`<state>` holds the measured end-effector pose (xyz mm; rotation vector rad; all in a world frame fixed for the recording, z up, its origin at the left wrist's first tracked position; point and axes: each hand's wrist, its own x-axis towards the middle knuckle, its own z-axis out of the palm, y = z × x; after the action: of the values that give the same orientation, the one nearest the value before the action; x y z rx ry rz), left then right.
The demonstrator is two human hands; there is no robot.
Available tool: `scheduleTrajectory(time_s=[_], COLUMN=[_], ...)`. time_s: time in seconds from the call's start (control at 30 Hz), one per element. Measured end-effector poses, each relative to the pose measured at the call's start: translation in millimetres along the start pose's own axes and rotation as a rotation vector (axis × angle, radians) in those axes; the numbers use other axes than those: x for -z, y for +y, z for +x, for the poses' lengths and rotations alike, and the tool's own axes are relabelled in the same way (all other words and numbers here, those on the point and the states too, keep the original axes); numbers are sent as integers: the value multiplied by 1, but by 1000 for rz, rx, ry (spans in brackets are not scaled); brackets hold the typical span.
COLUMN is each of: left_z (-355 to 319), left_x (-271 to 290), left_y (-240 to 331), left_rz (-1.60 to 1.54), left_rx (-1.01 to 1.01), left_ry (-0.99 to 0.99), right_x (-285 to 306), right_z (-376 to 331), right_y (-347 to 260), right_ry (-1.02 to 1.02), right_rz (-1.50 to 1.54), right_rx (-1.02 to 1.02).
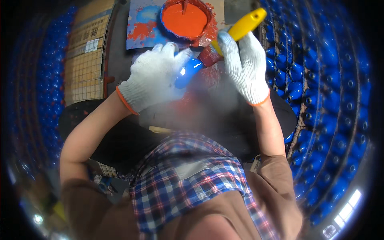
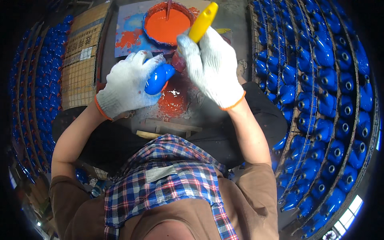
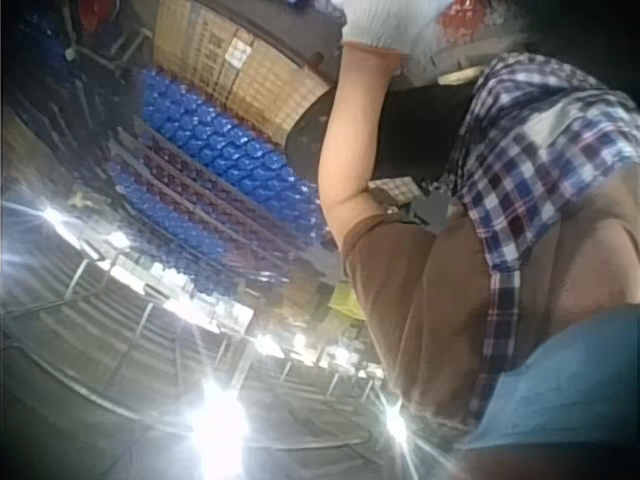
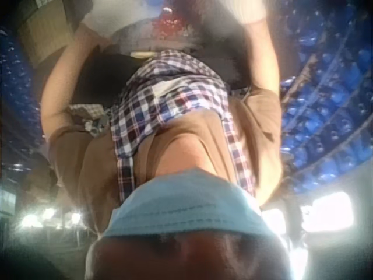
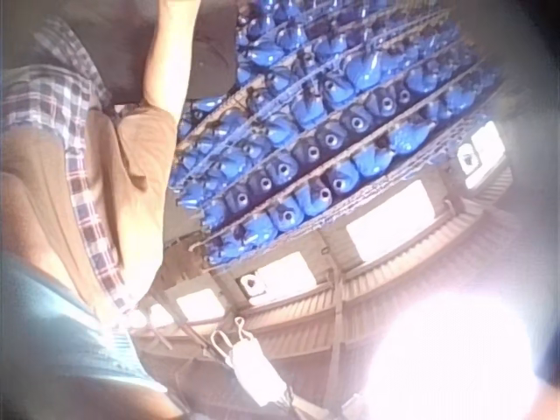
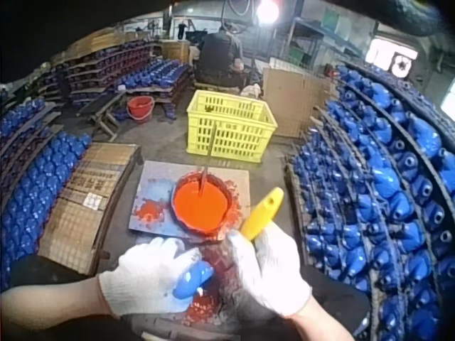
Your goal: Painting a blue plastic component using a brush and orange paint.
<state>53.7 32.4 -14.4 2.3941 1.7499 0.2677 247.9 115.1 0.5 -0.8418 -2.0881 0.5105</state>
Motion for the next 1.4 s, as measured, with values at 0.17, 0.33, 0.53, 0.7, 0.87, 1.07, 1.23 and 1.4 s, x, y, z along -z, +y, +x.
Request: scheduleTrajectory(time_s=[0.17, 0.33, 0.53, 0.7, 0.87, 1.07, 1.23, 1.4], left_z=[4, 1, -1, -6, -13, -6, -21, -36], left_x=[2, -5, -14, -26, -49, -5, -1, 6], left_y=[-7, -15, 1, 36, 35, 45, 20, 11], left_rz=[-387, -1511, -1553, -2075, -2780, -2174, -2345, -2382], left_rx=[217, 518, 297, 510, 196, 653, 623, 602], left_ry=[-54, -258, 96, 244, -190, 493, 256, 355], right_x=[-2, -15, -16, -28, -19, 8, 17, 8], right_z=[-26, -54, -71, -81, -88, -88, -87, -82], right_y=[5, 17, 29, 33, 26, 15, 9, 12], right_ry=[84, 257, 325, 420, 423, 486, 490, 504], right_rz=[98, 549, 705, 819, 862, 809, 653, 586], right_rx=[63, -183, -343, -461, -593, -679, -638, -576])
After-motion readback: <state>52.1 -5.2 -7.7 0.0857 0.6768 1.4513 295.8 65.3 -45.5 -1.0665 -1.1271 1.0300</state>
